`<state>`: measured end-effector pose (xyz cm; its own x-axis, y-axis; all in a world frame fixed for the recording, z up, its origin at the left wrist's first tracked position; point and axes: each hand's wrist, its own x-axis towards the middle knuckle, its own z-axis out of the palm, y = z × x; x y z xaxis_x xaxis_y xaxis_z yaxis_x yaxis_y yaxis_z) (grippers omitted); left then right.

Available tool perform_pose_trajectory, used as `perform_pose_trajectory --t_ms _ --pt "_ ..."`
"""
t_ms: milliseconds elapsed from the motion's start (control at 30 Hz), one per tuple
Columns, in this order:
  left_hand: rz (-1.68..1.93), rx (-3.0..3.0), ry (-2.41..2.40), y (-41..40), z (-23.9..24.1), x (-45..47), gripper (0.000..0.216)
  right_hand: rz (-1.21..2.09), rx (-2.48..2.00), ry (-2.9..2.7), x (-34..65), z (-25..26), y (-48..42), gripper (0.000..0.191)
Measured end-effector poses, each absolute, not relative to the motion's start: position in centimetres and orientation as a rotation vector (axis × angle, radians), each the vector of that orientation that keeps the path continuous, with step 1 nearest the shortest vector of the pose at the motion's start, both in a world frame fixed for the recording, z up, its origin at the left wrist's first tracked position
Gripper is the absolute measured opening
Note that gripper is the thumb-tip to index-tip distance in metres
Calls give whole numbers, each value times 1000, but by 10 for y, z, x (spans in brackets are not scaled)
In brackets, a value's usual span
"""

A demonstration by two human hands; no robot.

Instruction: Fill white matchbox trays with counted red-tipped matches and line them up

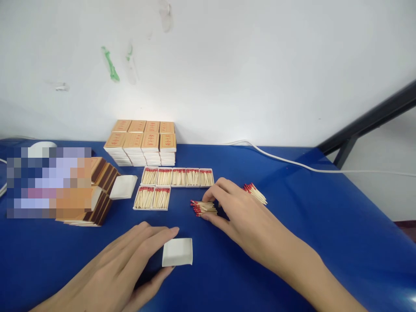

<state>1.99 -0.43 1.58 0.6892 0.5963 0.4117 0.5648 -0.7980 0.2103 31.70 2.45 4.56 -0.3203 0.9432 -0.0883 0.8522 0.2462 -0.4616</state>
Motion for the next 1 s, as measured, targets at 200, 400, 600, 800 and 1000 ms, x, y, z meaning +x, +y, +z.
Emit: perform_pose_trajectory --t_ms 200,400,600,800,1000 --pt "664 2784 966 -5 17 16 40 814 -1647 -2231 321 43 23 31" --pt "662 2713 1003 -6 14 14 43 821 -1613 -2234 322 44 23 32" --pt "639 2701 974 -4 18 13 44 856 -1598 -2223 326 46 23 33" --pt "673 2765 1010 -6 13 15 39 861 -1637 -2213 331 45 25 34" --pt "700 2799 1018 -6 13 19 36 831 -1679 -2219 335 41 27 34"
